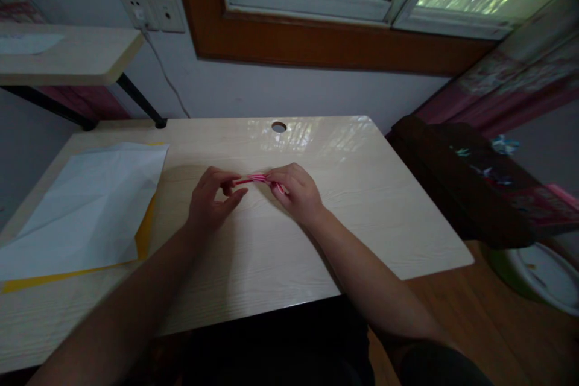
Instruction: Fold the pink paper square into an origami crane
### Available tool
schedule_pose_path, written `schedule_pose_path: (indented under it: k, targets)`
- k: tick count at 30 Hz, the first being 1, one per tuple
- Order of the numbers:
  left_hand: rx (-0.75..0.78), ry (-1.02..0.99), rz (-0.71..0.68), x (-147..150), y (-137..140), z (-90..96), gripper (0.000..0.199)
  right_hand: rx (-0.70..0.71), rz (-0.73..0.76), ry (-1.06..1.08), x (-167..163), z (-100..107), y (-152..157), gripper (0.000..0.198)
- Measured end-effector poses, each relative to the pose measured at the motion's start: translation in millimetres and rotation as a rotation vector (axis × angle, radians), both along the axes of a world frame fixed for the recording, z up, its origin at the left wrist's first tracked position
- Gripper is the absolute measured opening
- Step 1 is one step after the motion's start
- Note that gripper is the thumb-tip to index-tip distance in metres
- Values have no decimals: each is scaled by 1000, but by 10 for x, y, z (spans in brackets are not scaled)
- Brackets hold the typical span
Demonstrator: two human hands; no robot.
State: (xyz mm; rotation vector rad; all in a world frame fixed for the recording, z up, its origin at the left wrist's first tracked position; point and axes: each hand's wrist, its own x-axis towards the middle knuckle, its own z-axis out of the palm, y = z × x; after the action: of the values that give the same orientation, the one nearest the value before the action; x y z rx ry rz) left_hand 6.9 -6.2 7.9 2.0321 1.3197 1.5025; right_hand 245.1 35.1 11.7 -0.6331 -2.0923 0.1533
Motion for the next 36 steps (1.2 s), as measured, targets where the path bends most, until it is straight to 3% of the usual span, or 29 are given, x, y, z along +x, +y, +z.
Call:
schedule_pose_path:
  k: [2,4,6,15,21,27,36]
  targets:
    - [-164,-104,-8,37,-33,-26,23,60,-31,10,3,10,-24,26]
    - [-371,-161,-173,88,-51,-45,26,111,-41,-4,-1,20,-49,34]
    - [-478,-252,-311,144,-48,-48,28,149,-29,-31,-17,23,-69,40]
    - [-556,-547,-347,202,5,-119,34,199,72,-77,-146,6,-116,45]
    - [-649,-710,-379,161,10,-135,30,159,32,-134,-121,-4,-97,42]
    - [-644,-632,-322,155,33,-64,28,125,70,-169,-101,-5,-100,44]
    - [-628,-595,-269,132,61,-147,30,106,104,-197,-99,42,-119,41]
